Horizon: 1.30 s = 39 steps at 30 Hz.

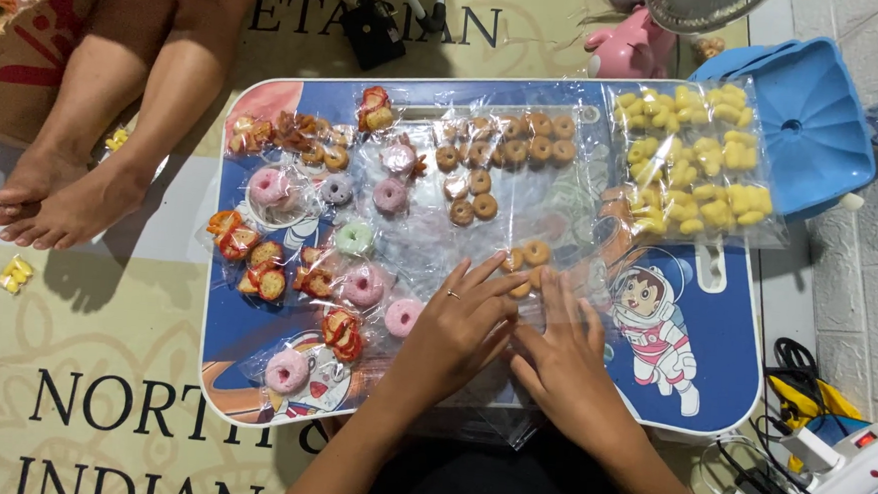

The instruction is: Sorting and arranging small donut-shaped charms into rows on a tray.

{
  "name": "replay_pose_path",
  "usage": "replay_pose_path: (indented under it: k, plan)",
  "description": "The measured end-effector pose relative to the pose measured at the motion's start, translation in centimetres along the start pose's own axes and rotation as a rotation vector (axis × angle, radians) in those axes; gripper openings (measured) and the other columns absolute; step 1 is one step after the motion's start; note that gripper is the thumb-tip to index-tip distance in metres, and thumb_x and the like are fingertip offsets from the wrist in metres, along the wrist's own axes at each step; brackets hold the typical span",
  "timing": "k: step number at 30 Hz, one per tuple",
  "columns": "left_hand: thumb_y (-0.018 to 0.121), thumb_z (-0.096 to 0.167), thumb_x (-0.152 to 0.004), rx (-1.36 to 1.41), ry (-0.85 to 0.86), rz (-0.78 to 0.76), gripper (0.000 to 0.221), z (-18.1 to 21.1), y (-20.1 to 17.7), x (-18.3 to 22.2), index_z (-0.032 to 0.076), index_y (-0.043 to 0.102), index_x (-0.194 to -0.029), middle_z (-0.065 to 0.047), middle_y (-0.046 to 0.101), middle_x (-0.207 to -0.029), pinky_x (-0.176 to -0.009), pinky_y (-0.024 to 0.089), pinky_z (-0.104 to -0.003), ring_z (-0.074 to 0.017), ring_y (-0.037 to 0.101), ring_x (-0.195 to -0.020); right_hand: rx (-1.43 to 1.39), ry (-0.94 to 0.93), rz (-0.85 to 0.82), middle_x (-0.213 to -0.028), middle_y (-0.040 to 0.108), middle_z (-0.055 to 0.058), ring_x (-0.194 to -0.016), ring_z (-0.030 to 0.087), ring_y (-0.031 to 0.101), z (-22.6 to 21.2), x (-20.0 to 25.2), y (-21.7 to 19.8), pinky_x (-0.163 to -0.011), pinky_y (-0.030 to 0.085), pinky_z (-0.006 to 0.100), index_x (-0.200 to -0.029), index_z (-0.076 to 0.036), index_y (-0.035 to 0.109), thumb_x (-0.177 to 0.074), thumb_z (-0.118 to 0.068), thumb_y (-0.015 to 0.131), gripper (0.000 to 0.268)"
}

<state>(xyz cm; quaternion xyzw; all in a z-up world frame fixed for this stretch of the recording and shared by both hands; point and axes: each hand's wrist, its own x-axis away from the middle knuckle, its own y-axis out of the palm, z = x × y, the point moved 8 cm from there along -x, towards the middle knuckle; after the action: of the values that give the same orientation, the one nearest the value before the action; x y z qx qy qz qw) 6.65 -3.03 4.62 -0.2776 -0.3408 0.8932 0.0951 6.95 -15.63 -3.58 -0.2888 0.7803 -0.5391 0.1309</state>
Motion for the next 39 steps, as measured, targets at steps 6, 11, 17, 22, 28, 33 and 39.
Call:
replay_pose_path:
  k: [6, 11, 17, 22, 28, 33, 39]
  plan:
    - [0.066, 0.004, -0.098, 0.009, -0.011, 0.009, 0.013, -0.1, 0.1, 0.3, 0.005, 0.057, -0.108, -0.015, 0.059, -0.141, -0.120, 0.032, -0.061, -0.0413, 0.047, -0.143, -0.019, 0.000, 0.002, -0.172, -0.002, 0.023, -0.158, 0.043, -0.005, -0.4, -0.5, -0.2, -0.121, 0.003, 0.060, -0.131, -0.017, 0.056, -0.092, -0.030, 0.060, 0.041]
    - [0.072, 0.007, -0.091, -0.065, -0.011, 0.061, 0.018, -0.3, 0.5, 0.3, 0.008, 0.060, -0.104, -0.011, 0.063, -0.137, -0.118, 0.035, -0.058, -0.0378, 0.052, -0.139, 0.018, -0.008, 0.009, -0.172, -0.001, 0.026, -0.158, 0.045, -0.003, -0.6, -1.8, -0.1, -0.120, 0.010, 0.061, -0.132, -0.010, 0.056, -0.084, -0.023, 0.064, 0.051]
    - [0.075, 0.012, -0.087, -0.129, -0.023, 0.156, 0.017, -0.2, 0.5, 0.3, 0.013, 0.061, -0.096, -0.007, 0.068, -0.133, -0.116, 0.039, -0.052, -0.0343, 0.058, -0.135, 0.074, 0.009, 0.053, -0.172, 0.004, 0.026, -0.158, 0.049, 0.001, -0.6, -4.0, -0.1, -0.118, 0.019, 0.062, -0.141, -0.002, 0.051, -0.078, -0.021, 0.069, 0.068]
    - [0.075, 0.014, -0.088, -0.147, -0.025, 0.196, 0.015, -0.5, 0.5, 0.3, 0.014, 0.060, -0.095, -0.005, 0.067, -0.135, -0.116, 0.039, -0.051, -0.0324, 0.058, -0.135, 0.087, -0.031, 0.109, -0.171, 0.008, 0.024, -0.158, 0.046, 0.002, -0.8, -6.4, -0.8, -0.121, 0.018, 0.057, -0.150, -0.005, 0.045, -0.087, -0.027, 0.064, 0.068]
    - [0.075, 0.013, -0.088, -0.138, -0.028, 0.183, 0.015, 0.1, 0.2, 0.1, 0.014, 0.061, -0.094, -0.005, 0.068, -0.135, -0.115, 0.040, -0.051, -0.0325, 0.058, -0.135, 0.202, -0.145, 0.225, -0.169, 0.021, 0.025, -0.160, 0.038, 0.010, -1.3, -7.2, -1.4, -0.123, 0.021, 0.049, -0.145, -0.004, 0.051, -0.097, -0.028, 0.051, 0.053]
    - [0.075, 0.013, -0.088, -0.145, -0.038, 0.183, 0.016, 0.0, 0.1, 0.0, 0.014, 0.060, -0.093, -0.004, 0.068, -0.134, -0.115, 0.040, -0.051, -0.0316, 0.059, -0.134, 0.102, -0.129, 0.163, -0.173, 0.003, 0.025, -0.162, 0.033, 0.002, 1.2, -7.4, 0.8, -0.130, 0.010, 0.043, -0.148, 0.000, 0.047, -0.103, -0.032, 0.045, 0.055]
    - [0.075, 0.012, -0.087, -0.145, -0.033, 0.191, 0.016, 0.2, 0.1, -0.1, 0.014, 0.061, -0.094, -0.003, 0.067, -0.135, -0.116, 0.039, -0.051, -0.0319, 0.058, -0.135, 0.267, -0.154, 0.118, -0.174, 0.006, 0.022, -0.159, 0.045, 0.002, -0.4, -8.2, 0.2, -0.124, 0.015, 0.059, -0.153, -0.006, 0.044, -0.099, -0.024, 0.047, 0.057]
